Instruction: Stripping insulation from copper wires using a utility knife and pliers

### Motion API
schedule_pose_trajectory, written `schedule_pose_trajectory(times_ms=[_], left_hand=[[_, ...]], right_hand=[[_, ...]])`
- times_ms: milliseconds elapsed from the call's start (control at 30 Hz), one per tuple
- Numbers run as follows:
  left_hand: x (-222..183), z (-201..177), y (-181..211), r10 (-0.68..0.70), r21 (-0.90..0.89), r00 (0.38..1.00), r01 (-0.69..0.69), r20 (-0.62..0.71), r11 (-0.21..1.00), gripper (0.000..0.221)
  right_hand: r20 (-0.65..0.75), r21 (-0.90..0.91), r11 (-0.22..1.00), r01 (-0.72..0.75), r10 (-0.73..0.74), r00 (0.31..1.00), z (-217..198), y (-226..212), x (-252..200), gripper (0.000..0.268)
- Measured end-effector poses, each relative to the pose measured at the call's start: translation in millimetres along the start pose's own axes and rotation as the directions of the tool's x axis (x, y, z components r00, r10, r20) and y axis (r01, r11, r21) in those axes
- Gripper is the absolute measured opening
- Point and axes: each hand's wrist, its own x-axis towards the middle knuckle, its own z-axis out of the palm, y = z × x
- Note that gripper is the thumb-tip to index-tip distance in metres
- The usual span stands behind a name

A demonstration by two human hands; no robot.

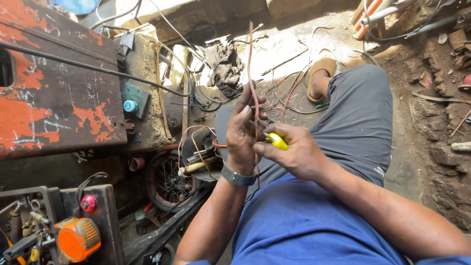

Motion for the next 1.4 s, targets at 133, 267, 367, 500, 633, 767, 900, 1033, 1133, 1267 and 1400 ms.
schedule_pose_trajectory(times_ms=[133,267,367,500,633,767,900,1033,1133,1267,1400], left_hand=[[18,-9,-25,0.010,-0.107,1.000,-0.007,0.029,0.994,0.061],[43,-33,-53,0.072,-0.121,0.997,-0.072,-0.008,0.990,0.046],[53,-39,-75,0.209,0.067,0.960,-0.199,-0.189,0.978,0.036],[76,-98,-109,0.316,0.489,0.885,-0.120,-0.342,0.864,0.034],[79,-157,-127,0.323,0.698,0.831,0.105,-0.453,0.708,0.032],[72,-116,-95,-0.056,0.538,0.919,0.277,-0.390,0.796,0.066],[56,-44,-29,-0.327,0.184,0.932,0.353,-0.157,0.918,0.065],[55,-54,-20,-0.209,0.143,0.938,0.255,-0.275,0.956,0.045],[45,-70,-19,-0.032,0.665,0.959,0.218,-0.281,0.715,0.042],[40,-70,-19,-0.585,0.159,0.775,0.626,-0.239,0.763,0.037],[60,-56,-10,-0.434,-0.037,0.869,0.438,-0.236,0.898,0.027]], right_hand=[[-0.064,0.073,0.996,0.042,-0.037,0.997,14,12,15,0.018],[-0.070,0.185,0.982,0.032,-0.020,0.997,13,17,8,0.012],[-0.062,0.274,0.960,0.061,-0.046,0.997,13,11,-4,0.016],[-0.053,0.336,0.923,0.185,-0.177,0.983,0,-27,-15,0.016],[-0.114,0.379,0.898,0.226,-0.197,0.974,1,-23,-18,0.015],[-0.014,0.190,0.951,0.244,-0.246,0.969,-7,-24,-5,0.016],[0.073,-0.090,0.963,0.255,-0.249,0.966,-10,6,-8,0.010],[0.125,-0.240,0.903,0.357,-0.336,0.933,-4,16,-10,0.009],[0.127,-0.300,0.868,0.397,-0.376,0.918,-4,6,-6,0.008],[0.189,-0.253,0.889,0.382,-0.341,0.921,2,2,-10,0.006],[0.088,0.003,0.997,0.072,-0.072,0.994,5,12,-7,0.017]])
